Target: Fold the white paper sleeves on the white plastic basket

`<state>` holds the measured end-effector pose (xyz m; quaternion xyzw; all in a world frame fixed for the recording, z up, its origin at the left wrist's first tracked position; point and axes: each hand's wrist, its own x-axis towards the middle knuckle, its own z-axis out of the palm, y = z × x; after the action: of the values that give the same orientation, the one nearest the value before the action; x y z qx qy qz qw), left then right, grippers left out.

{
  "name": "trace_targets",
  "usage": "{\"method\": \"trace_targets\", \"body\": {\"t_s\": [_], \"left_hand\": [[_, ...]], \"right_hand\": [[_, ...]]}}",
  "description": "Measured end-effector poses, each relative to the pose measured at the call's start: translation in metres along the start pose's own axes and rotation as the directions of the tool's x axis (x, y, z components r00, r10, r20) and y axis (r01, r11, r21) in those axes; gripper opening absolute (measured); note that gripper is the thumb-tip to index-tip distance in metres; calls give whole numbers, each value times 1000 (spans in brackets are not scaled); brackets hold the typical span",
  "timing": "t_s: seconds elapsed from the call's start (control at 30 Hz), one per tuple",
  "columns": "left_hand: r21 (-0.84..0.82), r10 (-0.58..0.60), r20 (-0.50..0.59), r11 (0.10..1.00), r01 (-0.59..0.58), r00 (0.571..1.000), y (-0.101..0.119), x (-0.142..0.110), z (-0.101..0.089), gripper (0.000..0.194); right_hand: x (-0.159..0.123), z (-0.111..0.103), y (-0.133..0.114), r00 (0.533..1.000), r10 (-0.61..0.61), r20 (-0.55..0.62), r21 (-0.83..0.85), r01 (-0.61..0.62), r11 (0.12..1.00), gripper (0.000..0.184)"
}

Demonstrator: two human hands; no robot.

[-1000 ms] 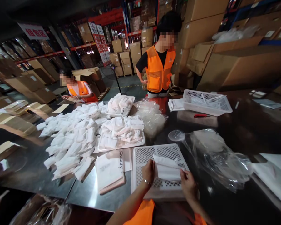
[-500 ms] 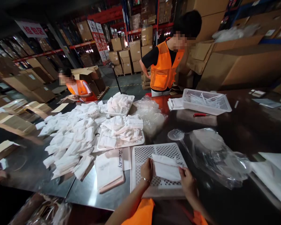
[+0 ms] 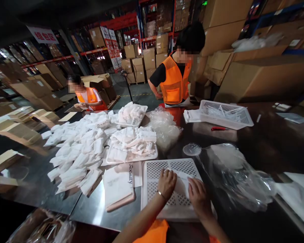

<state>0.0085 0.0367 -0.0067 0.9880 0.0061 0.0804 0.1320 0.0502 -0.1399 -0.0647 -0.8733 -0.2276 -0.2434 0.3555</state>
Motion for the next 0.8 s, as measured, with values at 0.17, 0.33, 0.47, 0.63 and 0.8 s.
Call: {"method": "trace_targets", "body": {"t_s": [0.17,0.33,0.47,0.63,0.8], "left_hand": [[10,299,4,954,-299,954,7,0,36,31],[-56,222,56,974,-219,973,3,-4,52,43],[-146,155,68,979,-144,986,2,-11,60,53],[-246,-57,53,967,69,997,2,-15,73,69],[-376,-76,119,919,115,990,2,-7,73,80]], "right_hand": [[-12,28,-2,944,-270,189,-158,300,941,50],[-17,42,11,953,-231,194,-187,267,945,53],[-20,41,11,958,-228,175,-180,259,949,54],[-30,49,4,994,-107,-8,-239,102,966,60],[-24,60,14,985,-31,-169,-228,-8,974,67]]}}
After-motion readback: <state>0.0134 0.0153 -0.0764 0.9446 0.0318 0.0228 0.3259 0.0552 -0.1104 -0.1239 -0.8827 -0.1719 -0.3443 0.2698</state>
